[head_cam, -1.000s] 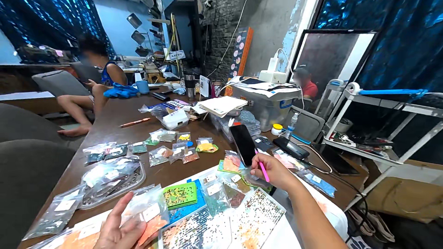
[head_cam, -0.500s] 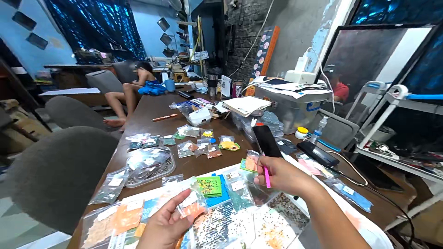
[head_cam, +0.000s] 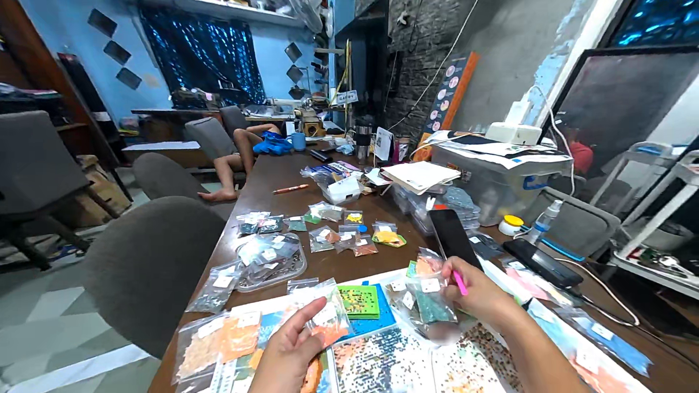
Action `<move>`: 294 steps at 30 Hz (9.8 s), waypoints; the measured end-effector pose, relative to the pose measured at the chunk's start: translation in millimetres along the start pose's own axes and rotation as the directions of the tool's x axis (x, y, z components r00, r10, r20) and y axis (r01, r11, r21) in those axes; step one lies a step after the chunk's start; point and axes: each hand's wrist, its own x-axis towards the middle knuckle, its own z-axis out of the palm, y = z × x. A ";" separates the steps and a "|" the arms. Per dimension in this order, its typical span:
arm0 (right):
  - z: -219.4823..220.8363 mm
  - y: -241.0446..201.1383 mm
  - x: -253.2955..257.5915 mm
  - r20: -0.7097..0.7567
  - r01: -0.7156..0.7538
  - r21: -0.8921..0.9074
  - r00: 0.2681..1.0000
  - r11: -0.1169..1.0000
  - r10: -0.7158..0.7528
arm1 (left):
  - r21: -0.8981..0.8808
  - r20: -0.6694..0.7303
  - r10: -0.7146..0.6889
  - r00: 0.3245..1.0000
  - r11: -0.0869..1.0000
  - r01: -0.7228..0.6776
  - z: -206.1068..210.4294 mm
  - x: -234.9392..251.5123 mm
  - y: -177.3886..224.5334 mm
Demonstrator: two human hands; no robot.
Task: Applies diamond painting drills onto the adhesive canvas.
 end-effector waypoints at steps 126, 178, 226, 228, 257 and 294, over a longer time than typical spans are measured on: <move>93.3 -24.5 21.2 0.251 0.449 -0.178 0.881 0.876 -0.401 | -0.073 -0.126 0.152 0.980 0.984 -0.162 -11.8 19.4 3.9; 98.9 -24.4 12.8 0.219 0.575 -0.325 0.818 0.751 -0.531 | -0.042 -0.068 0.140 0.988 0.989 -0.143 -11.8 18.8 4.2; 102.7 -20.7 11.9 0.173 0.595 -0.327 0.802 0.735 -0.572 | -0.048 -0.084 0.138 0.987 0.989 -0.142 -11.5 19.0 4.5; 102.2 -23.5 11.1 0.182 0.574 -0.335 0.818 0.748 -0.546 | -0.034 -0.074 0.142 0.987 0.989 -0.144 -12.8 20.1 2.9; 102.1 -24.5 13.2 0.164 0.541 -0.330 0.840 0.774 -0.517 | -0.040 -0.083 0.139 0.987 0.989 -0.143 -11.9 20.1 4.5; 78.6 -18.5 19.2 0.001 0.476 -0.336 0.863 0.813 -0.506 | -0.014 -0.059 0.131 0.990 0.991 -0.132 -12.0 18.0 4.7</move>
